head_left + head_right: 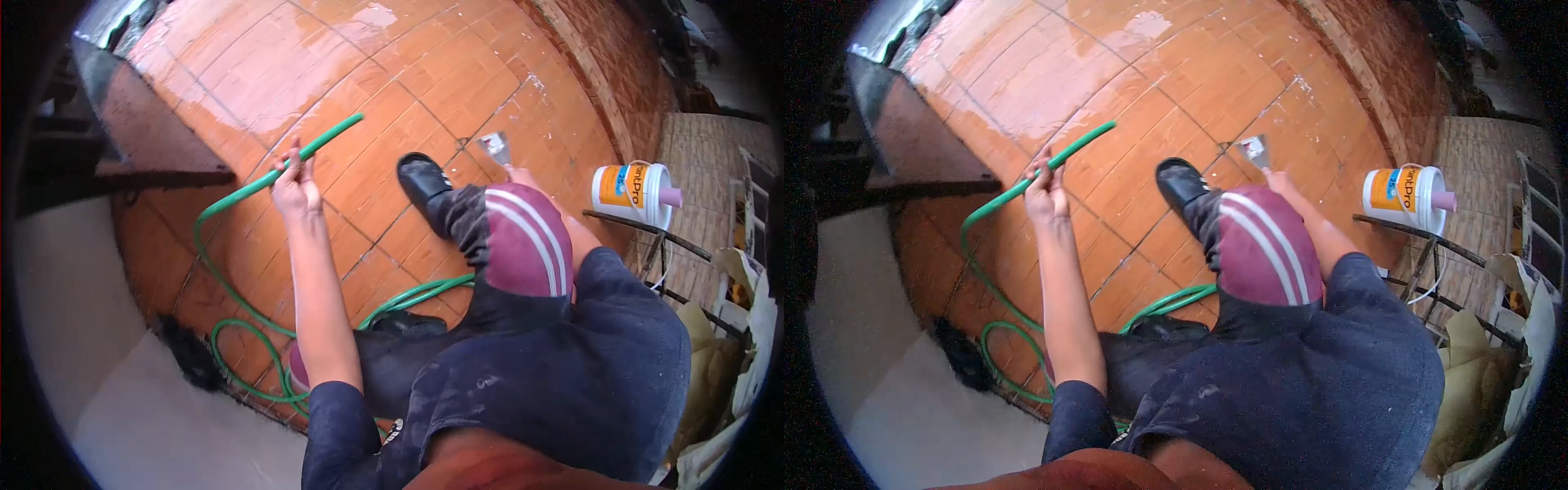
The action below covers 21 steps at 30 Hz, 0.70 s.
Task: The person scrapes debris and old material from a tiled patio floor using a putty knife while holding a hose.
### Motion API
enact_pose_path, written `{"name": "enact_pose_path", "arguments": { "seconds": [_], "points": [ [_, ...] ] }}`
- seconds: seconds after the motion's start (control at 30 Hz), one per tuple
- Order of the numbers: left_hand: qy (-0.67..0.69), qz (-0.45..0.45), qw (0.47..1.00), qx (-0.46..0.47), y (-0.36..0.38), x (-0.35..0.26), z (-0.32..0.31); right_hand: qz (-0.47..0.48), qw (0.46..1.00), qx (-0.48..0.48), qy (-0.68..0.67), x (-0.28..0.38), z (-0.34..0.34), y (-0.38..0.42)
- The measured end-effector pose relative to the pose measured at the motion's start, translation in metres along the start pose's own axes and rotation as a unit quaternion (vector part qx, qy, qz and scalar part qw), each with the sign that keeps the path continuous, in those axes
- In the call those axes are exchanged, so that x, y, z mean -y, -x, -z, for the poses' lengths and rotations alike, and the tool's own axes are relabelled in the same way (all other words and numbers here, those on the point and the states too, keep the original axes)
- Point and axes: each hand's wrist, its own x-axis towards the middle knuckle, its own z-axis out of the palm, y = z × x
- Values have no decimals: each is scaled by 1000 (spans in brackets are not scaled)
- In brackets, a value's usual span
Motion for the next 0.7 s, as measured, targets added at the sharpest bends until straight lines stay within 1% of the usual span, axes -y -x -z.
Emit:
{"name": "enact_pose_path", "arguments": {
  "seconds": [0.03,0.07,0.1,0.13,0.2,0.23,0.27,0.33,0.4,0.43,0.47,0.5,0.53,0.6,0.63,0.67,0.7],
  "points": [
    [-3,-8,1000,-5,-5,8,-1,3,998,-1,60,-15,0,-11],
    [-12,-16,1000,-13,-7,13,1,-10,998,1,63,-29,-13,-8],
    [3,-11,1000,-9,-13,22,11,-38,998,-17,57,-33,-24,-12],
    [13,-11,1000,-5,-16,32,9,-55,996,-42,50,-21,-19,-21],
    [26,26,999,-9,-4,36,15,-53,996,-35,59,-9,-17,-15],
    [59,53,997,0,-2,36,18,-52,996,-26,60,-2,-20,-8],
    [57,51,997,13,-1,33,19,-51,997,-17,59,4,-23,1],
    [64,99,993,-11,3,30,11,-50,997,-10,56,14,-17,18],
    [66,107,992,27,-1,25,4,-55,997,0,54,20,-10,33],
    [53,93,992,59,-1,24,-1,8,997,6,77,13,-8,26],
    [36,84,992,88,0,22,-3,27,997,51,50,5,-4,15],
    [31,91,985,146,-8,22,4,46,994,97,20,0,-1,13],
    [19,108,982,155,-11,24,5,20,996,88,-13,3,6,26],
    [-8,63,982,176,-13,25,3,-19,994,78,-68,0,4,38],
    [-1,52,979,196,-9,25,1,-7,997,48,-65,-11,4,39],
    [-14,75,976,205,-13,24,7,0,998,19,-62,-25,0,44],
    [33,88,971,221,-27,23,18,57,992,16,-112,-23,9,72]
  ]
}}
